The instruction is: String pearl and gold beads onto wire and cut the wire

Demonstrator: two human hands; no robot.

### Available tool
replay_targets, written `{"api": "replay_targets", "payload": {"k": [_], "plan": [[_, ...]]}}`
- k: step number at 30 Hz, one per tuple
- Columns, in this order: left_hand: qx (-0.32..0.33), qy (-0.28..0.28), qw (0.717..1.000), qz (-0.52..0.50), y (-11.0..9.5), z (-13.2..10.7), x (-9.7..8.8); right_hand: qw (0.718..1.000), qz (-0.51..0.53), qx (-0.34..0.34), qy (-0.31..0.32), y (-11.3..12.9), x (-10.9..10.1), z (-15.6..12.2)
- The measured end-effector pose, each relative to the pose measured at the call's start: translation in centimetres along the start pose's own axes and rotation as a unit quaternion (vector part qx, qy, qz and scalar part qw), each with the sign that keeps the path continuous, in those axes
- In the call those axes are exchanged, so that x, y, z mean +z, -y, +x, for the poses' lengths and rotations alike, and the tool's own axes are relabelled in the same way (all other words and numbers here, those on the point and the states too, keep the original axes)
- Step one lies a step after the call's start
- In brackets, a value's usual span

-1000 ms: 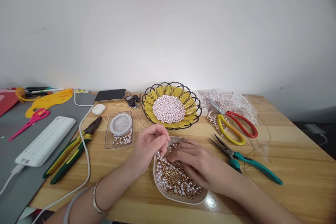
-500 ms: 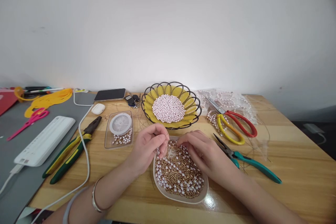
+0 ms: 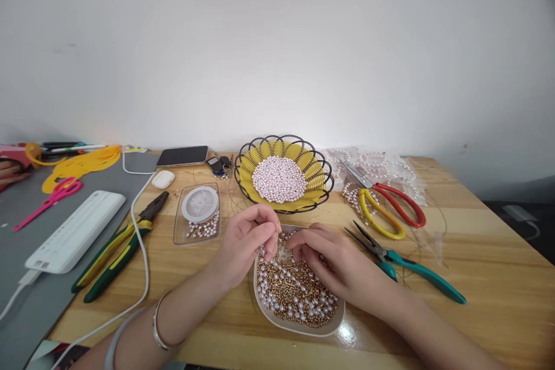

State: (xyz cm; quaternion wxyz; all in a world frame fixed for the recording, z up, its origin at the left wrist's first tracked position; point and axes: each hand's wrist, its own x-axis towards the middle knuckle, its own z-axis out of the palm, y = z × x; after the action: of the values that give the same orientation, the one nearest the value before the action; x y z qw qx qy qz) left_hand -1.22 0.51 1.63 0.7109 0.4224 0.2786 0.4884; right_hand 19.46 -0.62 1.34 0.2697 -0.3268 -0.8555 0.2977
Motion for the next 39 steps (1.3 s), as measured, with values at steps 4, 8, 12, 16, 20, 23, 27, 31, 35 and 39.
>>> {"api": "replay_targets", "payload": {"k": [4, 8, 12, 16, 20, 23, 27, 31, 35, 39], "plan": [[-0.003, -0.001, 1.0, 0.003, -0.1, -0.01, 0.06, 0.999, 0.024, -0.004, 0.037, -0.03, 0.14, -0.14], [-0.002, 0.005, 1.0, -0.004, -0.05, -0.04, 0.05, 0.999, 0.012, 0.01, 0.035, -0.17, 0.26, -0.21], [0.001, 0.008, 1.0, -0.008, 0.04, 0.01, -0.03, 0.999, 0.001, 0.032, -0.035, -0.36, -0.08, -0.23], [0.004, 0.015, 1.0, -0.012, 0.1, 0.06, -0.11, 0.998, -0.001, 0.053, -0.044, -0.42, -0.36, -0.32], [0.006, 0.017, 1.0, -0.016, 0.09, 0.04, -0.12, 0.998, -0.012, 0.068, -0.003, -0.36, -0.27, -0.5], [0.007, 0.017, 1.0, -0.013, 0.07, 0.03, -0.11, 0.997, -0.026, 0.068, 0.001, -0.31, -0.24, -0.5], [0.008, 0.016, 1.0, -0.013, 0.1, 0.07, -0.08, 0.996, -0.066, 0.046, -0.039, -0.13, -0.41, -0.18], [0.006, 0.017, 1.0, -0.008, 0.06, 0.06, 0.0, 0.993, -0.104, 0.04, -0.047, 0.13, -0.57, 0.15], [0.004, 0.015, 1.0, -0.002, -0.03, 0.0, 0.02, 0.988, -0.14, 0.048, -0.051, -0.04, -0.58, 0.1], [0.006, 0.014, 1.0, 0.0, 0.01, 0.08, -0.09, 0.977, -0.202, 0.045, -0.06, -0.76, -0.42, -0.14]]}}
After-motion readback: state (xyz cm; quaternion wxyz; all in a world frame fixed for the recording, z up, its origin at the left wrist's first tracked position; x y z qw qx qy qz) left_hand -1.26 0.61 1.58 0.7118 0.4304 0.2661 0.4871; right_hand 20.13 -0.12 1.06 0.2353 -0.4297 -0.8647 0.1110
